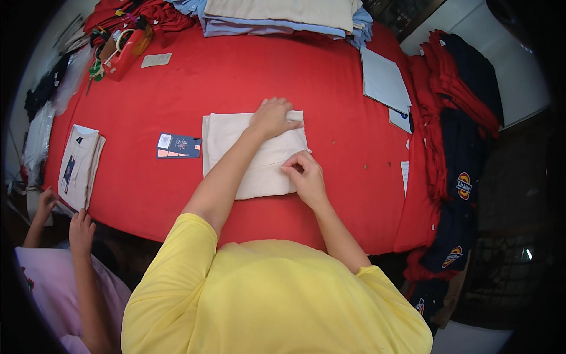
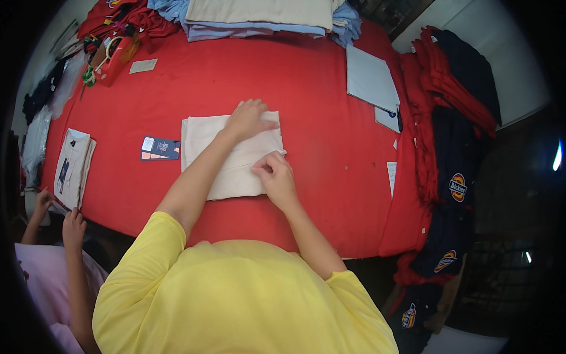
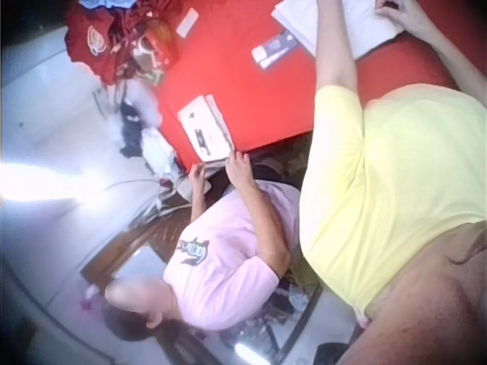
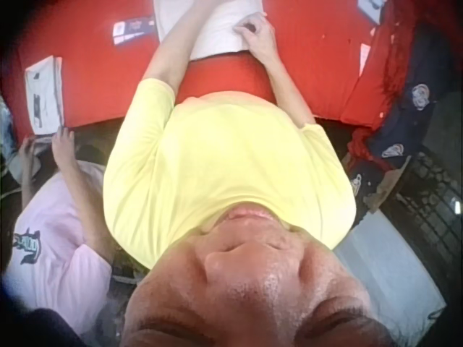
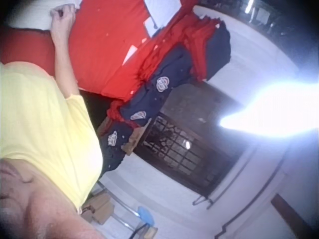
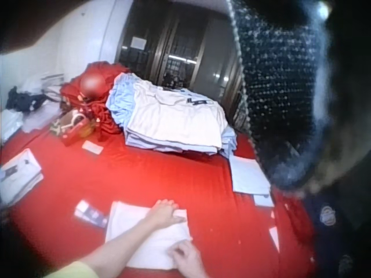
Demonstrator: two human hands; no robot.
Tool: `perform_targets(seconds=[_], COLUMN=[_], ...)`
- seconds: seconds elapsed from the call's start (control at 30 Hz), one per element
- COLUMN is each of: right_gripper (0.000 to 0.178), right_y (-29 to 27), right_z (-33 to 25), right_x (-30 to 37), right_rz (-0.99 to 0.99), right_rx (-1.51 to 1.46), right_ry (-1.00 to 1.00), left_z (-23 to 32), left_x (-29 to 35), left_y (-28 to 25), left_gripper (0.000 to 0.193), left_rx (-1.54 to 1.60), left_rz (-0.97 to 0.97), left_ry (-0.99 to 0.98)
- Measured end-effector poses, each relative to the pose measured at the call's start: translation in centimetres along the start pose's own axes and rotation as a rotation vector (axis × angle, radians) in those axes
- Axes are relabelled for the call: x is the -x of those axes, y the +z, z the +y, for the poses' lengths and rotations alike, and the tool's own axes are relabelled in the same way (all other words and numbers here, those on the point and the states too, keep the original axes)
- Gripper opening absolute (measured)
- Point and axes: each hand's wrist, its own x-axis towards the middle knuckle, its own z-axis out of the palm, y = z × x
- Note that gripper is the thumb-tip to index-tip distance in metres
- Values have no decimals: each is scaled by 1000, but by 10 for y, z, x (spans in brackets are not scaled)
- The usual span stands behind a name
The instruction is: The person folds shirts on a red table, aligns them using a board, and stacks them. The person handles a small white paper and places it on a folded shirt.
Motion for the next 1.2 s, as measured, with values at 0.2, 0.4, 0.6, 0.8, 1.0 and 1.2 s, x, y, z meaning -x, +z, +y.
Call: perform_targets(seconds=[0.2, 0.4, 0.6, 0.8, 1.0, 1.2], right_gripper=[14, 13, 8, 13, 34, 39], right_y=[-43, -59, -42, -47, -51, -89], right_z=[-8, 14, 43, 12, 1, 11], right_x=[40, 13, -29, 10, 1, -84], right_rz=[-753, 130, 167, 98, 183, -260], right_rx=[334, 397, 366, 505, -85, -84], right_ry=[-243, -115, -200, -140, 122, -41], left_z=[-3, 0, -8, -29, -25, -33], left_x=[4, -2, -9, -5, -15, -21], left_y=[2, -1, 0, 0, 4, -36], left_gripper=[57, 62, 56, 42, 44, 58], left_rx=[29, 97, 286, 597, 526, 574], left_rz=[15, -39, -5, 106, 118, 42], left_ry=[-27, -75, -72, -112, -39, -220])
